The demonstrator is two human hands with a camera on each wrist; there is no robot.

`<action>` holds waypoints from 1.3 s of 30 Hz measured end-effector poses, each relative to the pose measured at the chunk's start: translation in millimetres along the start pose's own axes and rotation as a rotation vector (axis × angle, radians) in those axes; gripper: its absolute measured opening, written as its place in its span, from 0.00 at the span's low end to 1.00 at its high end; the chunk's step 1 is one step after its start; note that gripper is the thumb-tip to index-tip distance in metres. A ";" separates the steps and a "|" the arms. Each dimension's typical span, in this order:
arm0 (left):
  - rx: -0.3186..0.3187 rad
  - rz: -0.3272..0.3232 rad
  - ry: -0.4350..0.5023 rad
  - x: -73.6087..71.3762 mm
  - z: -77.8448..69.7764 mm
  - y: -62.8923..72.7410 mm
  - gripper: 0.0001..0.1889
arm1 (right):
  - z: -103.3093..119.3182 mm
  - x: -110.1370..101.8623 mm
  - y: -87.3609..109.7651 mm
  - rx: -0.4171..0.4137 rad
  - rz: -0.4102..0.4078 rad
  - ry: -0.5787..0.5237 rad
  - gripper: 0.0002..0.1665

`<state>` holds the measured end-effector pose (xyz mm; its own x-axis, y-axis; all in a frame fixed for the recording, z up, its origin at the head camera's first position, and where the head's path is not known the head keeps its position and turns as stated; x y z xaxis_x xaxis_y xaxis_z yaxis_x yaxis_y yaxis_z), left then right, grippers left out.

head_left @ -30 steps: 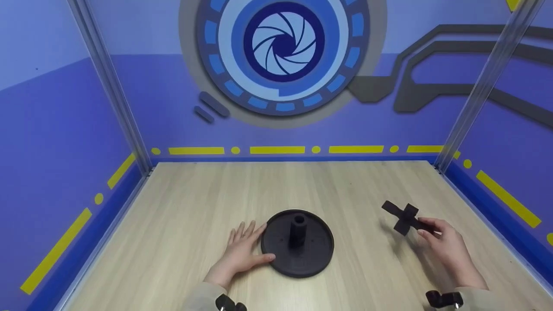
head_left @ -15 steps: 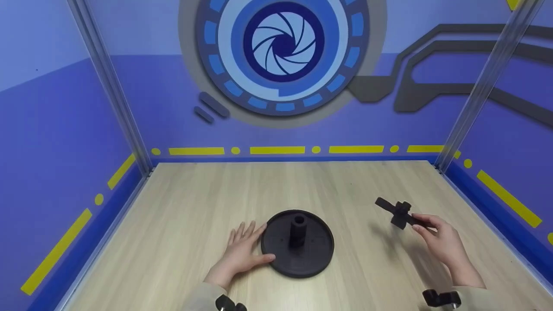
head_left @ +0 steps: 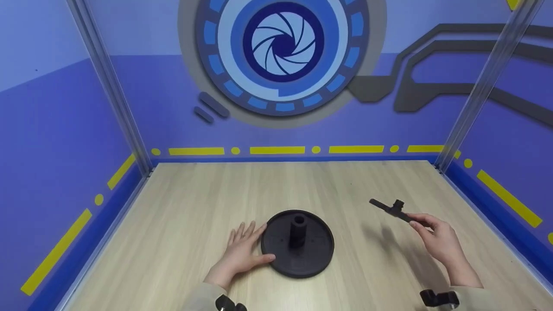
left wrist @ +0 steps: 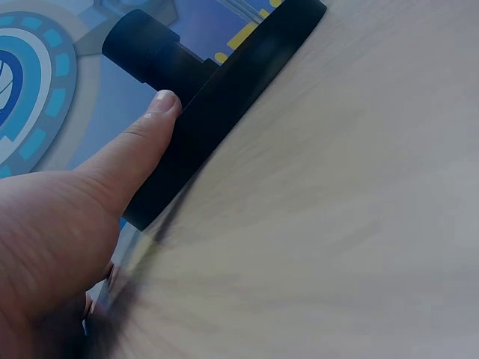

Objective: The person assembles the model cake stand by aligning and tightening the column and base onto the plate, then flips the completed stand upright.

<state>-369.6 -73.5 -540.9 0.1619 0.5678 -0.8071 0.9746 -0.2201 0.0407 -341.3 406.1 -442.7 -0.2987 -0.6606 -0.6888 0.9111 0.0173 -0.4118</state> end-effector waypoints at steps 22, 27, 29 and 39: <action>0.001 0.007 0.005 0.2 -0.4 1.1 0.53 | 18.4 16.3 -9.6 0.051 -0.005 -0.286 0.21; 0.004 0.001 0.000 -0.1 -1.0 1.2 0.53 | 24.2 22.2 -11.9 0.059 0.002 -0.390 0.22; 0.004 -0.001 -0.003 0.0 -1.0 1.0 0.53 | 27.8 24.5 -12.9 0.056 0.012 -0.422 0.23; 0.010 -0.008 -0.005 -0.9 -1.6 1.2 0.52 | 40.3 35.2 -18.3 0.091 0.039 -0.415 0.23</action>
<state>-368.3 -73.1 -539.2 0.1532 0.5655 -0.8104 0.9743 -0.2234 0.0283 -357.0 352.3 -435.4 -0.1413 -0.9073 -0.3961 0.9464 -0.0063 -0.3231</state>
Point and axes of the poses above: each hand's wrist, its own y-axis away from the middle knuckle, its own x-axis out of the palm, z = x × y, the point moved 9 cm from there along -y, towards the middle knuckle, and after that the axes turned 10 degrees about -x, right-handed, at the moved point
